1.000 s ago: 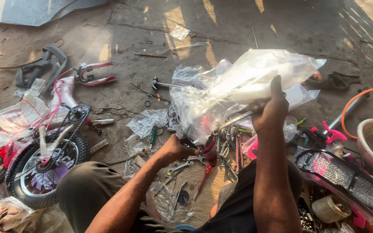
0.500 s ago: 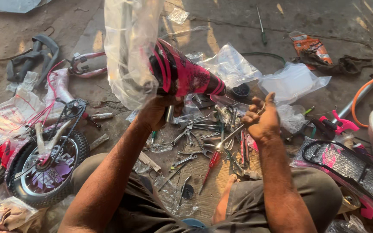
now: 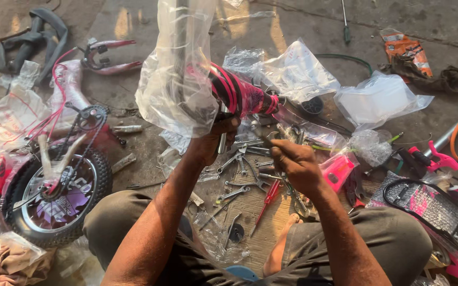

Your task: The person assembles a pink bicycle seat onto a metal seat post. They insert the post into the seat base, tighten the clamp with a wrench, and then use a screwdriver to secure the seat further.

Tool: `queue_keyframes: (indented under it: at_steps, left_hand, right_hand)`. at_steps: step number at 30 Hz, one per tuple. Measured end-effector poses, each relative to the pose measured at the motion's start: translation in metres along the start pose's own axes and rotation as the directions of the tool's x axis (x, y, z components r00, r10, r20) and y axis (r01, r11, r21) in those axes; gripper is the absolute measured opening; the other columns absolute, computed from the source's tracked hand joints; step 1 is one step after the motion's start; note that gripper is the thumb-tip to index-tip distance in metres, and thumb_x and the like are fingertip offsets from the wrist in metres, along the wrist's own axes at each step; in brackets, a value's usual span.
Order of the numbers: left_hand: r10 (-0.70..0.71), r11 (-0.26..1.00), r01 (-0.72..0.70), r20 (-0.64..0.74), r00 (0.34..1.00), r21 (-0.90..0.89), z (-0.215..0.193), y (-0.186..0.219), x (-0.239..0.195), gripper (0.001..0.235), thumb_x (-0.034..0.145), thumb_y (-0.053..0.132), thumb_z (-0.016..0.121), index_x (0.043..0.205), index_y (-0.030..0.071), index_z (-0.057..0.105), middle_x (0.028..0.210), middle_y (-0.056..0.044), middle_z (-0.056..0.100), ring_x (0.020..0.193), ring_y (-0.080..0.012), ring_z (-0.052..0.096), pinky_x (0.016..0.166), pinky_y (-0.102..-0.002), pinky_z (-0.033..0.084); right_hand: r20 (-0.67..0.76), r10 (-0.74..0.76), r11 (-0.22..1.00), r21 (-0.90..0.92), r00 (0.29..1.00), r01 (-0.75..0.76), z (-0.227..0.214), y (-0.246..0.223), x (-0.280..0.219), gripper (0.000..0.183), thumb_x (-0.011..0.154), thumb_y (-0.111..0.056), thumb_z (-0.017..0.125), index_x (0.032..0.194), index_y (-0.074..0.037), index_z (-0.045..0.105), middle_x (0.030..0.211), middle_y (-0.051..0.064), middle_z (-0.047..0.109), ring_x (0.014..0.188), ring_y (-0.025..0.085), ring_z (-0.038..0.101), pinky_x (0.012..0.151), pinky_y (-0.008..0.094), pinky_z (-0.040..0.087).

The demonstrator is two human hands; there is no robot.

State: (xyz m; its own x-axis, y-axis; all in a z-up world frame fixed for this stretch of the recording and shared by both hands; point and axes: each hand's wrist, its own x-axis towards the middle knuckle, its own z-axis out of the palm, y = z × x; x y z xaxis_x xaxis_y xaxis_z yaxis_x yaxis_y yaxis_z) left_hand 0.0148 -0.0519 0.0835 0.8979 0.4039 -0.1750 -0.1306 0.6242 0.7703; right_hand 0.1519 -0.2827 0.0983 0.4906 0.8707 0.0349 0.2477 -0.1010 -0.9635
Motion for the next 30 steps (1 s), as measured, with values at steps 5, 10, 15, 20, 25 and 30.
queue_keyframes:
  at_steps: [5, 10, 15, 20, 25, 30]
  left_hand:
    - [0.032, 0.978, -0.036, -0.019, 0.999, -0.207, -0.007, -0.019, 0.010, 0.024, 0.083, 0.021, 0.076, 0.101, 0.009, 0.067, 0.082, -0.002, 0.069, 0.066, -0.0143, 0.065, 0.055, -0.029, 0.052]
    - [0.079, 0.997, -0.078, 0.096, 0.992, -0.008, -0.002, -0.020, 0.011, 0.029, 0.086, 0.021, 0.082, 0.105, 0.007, 0.066, 0.081, -0.002, 0.064, 0.065, -0.0134, 0.061, 0.055, -0.028, 0.050]
    - [-0.053, 0.997, 0.061, 0.171, 0.984, -0.038, 0.004, -0.009, 0.003, 0.040, 0.082, 0.033, 0.086, 0.101, 0.007, 0.063, 0.075, -0.003, 0.063, 0.061, -0.0136, 0.061, 0.050, -0.030, 0.049]
    - [0.025, 0.998, -0.013, 0.182, 0.983, -0.069, 0.010, 0.001, -0.005, 0.047, 0.082, 0.040, 0.087, 0.105, 0.007, 0.062, 0.073, 0.000, 0.058, 0.061, -0.0124, 0.058, 0.050, -0.029, 0.047]
    - [-0.008, 0.999, 0.014, 0.181, 0.983, -0.035, 0.008, 0.003, -0.005, 0.040, 0.085, 0.035, 0.084, 0.105, 0.008, 0.062, 0.071, 0.001, 0.058, 0.060, -0.0113, 0.058, 0.050, -0.027, 0.047]
    - [0.172, 0.984, -0.177, 0.264, 0.949, -0.002, 0.006, -0.005, -0.005, 0.034, 0.090, 0.030, 0.083, 0.105, 0.007, 0.062, 0.072, -0.002, 0.059, 0.058, -0.0132, 0.059, 0.047, -0.029, 0.047]
  right_hand:
    - [0.033, 0.054, 0.956, -0.290, 0.998, -0.042, 0.006, -0.031, 0.017, 0.024, 0.102, -0.023, 0.062, 0.088, -0.004, 0.070, 0.063, -0.001, 0.049, 0.058, 0.009, 0.046, 0.052, 0.031, 0.039]
    - [0.168, -0.067, 0.847, -0.512, 0.983, 0.146, -0.033, -0.070, 0.034, 0.029, 0.099, -0.028, 0.067, 0.083, -0.003, 0.064, 0.061, 0.005, 0.051, 0.057, 0.012, 0.047, 0.054, 0.033, 0.042]
    - [0.239, 0.077, 0.786, -0.611, 0.968, 0.088, -0.045, -0.107, 0.049, 0.028, 0.091, -0.032, 0.073, 0.085, -0.005, 0.070, 0.057, 0.009, 0.054, 0.053, 0.018, 0.047, 0.053, 0.036, 0.043]
    - [0.229, 0.064, 0.787, -0.610, 0.971, 0.092, -0.042, -0.123, 0.058, 0.028, 0.092, -0.034, 0.071, 0.086, -0.008, 0.074, 0.057, 0.008, 0.059, 0.053, 0.017, 0.053, 0.053, 0.037, 0.045]
    - [0.187, 0.023, 0.713, -0.691, 0.982, 0.115, -0.036, -0.130, 0.064, 0.023, 0.091, -0.033, 0.071, 0.095, -0.011, 0.078, 0.064, 0.005, 0.067, 0.056, 0.013, 0.061, 0.057, 0.035, 0.049]
    - [0.160, 0.098, 0.784, -0.620, 0.982, 0.023, -0.050, -0.112, 0.068, 0.024, 0.085, -0.030, 0.078, 0.088, -0.007, 0.078, 0.063, 0.002, 0.070, 0.061, 0.012, 0.059, 0.056, 0.033, 0.051]
